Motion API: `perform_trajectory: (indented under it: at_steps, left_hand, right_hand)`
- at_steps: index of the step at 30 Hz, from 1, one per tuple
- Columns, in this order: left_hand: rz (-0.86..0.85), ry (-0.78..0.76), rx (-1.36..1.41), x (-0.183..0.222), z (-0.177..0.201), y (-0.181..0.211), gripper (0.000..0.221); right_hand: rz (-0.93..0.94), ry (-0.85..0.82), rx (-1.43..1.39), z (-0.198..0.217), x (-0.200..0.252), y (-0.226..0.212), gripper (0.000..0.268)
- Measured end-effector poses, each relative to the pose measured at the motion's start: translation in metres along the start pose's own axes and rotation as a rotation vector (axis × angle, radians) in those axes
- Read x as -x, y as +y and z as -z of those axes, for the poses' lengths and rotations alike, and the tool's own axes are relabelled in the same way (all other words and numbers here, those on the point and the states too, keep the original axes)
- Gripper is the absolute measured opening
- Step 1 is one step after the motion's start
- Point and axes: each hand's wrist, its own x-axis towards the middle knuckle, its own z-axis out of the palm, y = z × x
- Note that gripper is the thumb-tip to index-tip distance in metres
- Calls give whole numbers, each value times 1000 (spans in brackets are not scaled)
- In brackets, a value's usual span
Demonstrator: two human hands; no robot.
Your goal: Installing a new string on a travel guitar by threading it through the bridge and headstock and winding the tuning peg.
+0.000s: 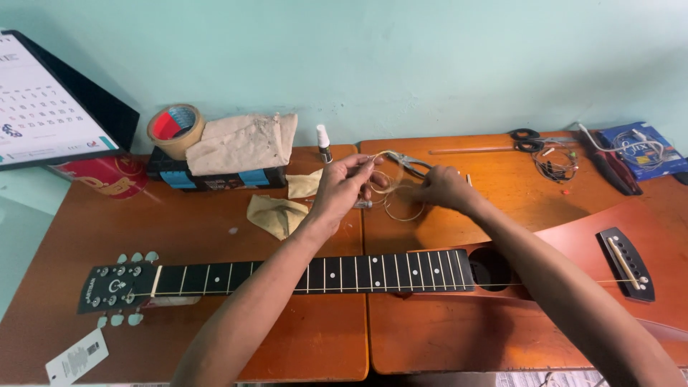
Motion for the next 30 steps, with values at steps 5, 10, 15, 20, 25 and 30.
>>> perform_trajectory:
  at_steps: [5,10,15,20,25,30]
  left_hand:
    - [-3,32,-25,-8,4,-12,20]
    - [-3,23,-94,0,1,-8,17]
    - [-51,-97,-66,-9,3,-28,19]
    - [49,-217,49,0,0,-10,25]
    - [105,-280,70,-1,2,-8,31]
    - [178,-307,104,1,4,2,40]
  right_hand:
    - [-17,-29,-1027,24,18,-6,39]
    - [81,-65,-1171,75,74,-38,21]
    - [380,228,-760,80,81,-35,20]
    - [558,433,-663,51,62,-17,15]
    - [568,458,-744,56,68,-20,13]
    - [532,440,-776,58,71,-23,12]
